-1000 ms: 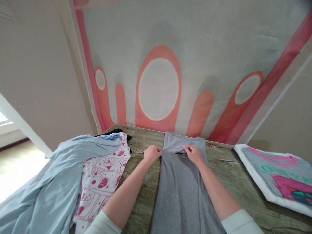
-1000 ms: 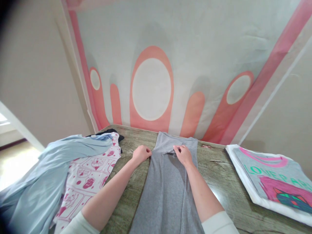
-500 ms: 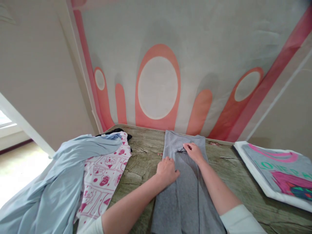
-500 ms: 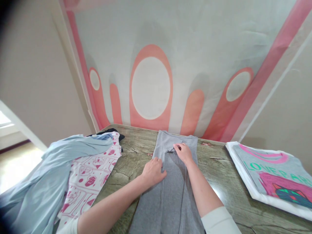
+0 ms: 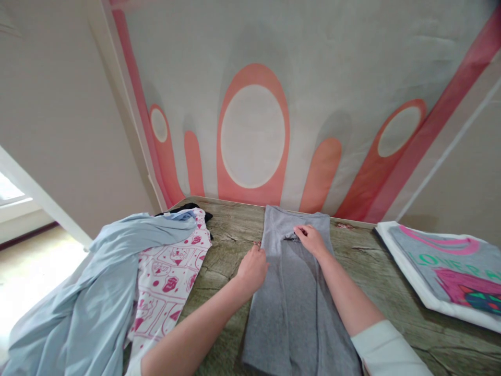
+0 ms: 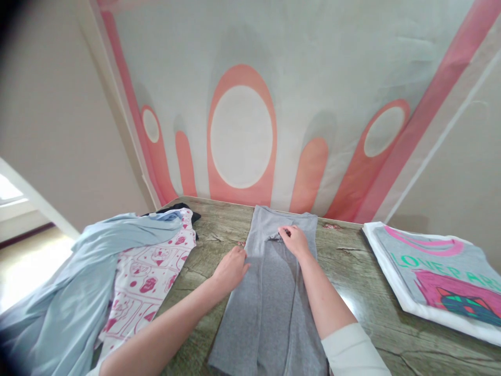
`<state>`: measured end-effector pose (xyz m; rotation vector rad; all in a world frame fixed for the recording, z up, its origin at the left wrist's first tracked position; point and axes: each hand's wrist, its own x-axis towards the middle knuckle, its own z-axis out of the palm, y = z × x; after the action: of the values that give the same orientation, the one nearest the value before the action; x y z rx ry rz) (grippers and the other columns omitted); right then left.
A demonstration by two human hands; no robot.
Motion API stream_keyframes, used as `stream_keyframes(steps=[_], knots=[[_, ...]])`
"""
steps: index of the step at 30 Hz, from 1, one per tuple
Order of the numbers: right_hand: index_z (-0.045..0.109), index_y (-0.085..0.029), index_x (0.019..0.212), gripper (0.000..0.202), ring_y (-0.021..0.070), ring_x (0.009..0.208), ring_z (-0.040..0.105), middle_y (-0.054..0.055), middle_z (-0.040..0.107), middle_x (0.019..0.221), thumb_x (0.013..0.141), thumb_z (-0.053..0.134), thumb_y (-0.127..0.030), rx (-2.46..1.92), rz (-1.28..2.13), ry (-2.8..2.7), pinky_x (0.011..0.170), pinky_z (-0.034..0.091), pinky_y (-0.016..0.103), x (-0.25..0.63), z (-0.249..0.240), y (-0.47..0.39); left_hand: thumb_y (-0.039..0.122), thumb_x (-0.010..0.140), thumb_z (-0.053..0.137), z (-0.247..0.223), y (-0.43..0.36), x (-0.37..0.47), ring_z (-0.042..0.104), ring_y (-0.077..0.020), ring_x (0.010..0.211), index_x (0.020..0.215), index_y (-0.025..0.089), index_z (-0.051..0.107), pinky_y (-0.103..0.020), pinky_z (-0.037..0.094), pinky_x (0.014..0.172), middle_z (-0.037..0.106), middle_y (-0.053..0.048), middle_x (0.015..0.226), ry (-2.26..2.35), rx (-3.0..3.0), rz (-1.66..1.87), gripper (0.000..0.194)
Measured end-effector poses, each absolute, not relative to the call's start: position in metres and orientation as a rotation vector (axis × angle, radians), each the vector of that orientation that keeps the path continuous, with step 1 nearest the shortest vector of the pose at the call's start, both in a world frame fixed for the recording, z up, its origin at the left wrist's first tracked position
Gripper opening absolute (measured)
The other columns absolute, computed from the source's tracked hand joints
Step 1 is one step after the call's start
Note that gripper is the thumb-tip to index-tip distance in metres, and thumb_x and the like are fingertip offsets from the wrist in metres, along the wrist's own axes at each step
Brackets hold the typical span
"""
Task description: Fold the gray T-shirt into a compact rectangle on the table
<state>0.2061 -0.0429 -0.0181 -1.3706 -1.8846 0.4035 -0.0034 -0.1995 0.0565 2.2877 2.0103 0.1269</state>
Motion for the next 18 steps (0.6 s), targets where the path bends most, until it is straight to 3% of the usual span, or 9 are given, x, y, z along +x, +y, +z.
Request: stream_keyframes(steps=[8, 18], knots=[[0.069, -0.019, 0.087, 0.037, 0.0177, 0.074, 0.058, 0.006, 0.064, 0.081, 0.081, 0.045, -0.047, -1.374, 0.411, -1.879, 0.072, 0.043, 0.030, 0.207, -0.020, -0.041, 0.019, 0.087, 0.037, 0.048, -0.196, -0.017, 0.063, -0.0211, 0.084, 0.086, 0.015, 0.065, -0.029, 0.047, 0.074, 0.064, -0.013, 0.089, 2.083, 2.263, 0.011, 0.029], [0.069, -0.019, 0.088, 0.038, 0.0177, 0.073, 0.058, 0.006, 0.063, 0.081, 0.081, 0.045, -0.047, -1.375, 0.407, -1.878, 0.072, 0.044, 0.030, 0.208, -0.020, -0.041, 0.023, 0.077, 0.049, 0.059, -0.188, -0.047, 0.062, -0.0183, 0.078, 0.076, 0.021, 0.066, -0.023, 0.043, 0.066, 0.067, -0.005, 0.080, 2.119, 2.131, 0.140, 0.017]])
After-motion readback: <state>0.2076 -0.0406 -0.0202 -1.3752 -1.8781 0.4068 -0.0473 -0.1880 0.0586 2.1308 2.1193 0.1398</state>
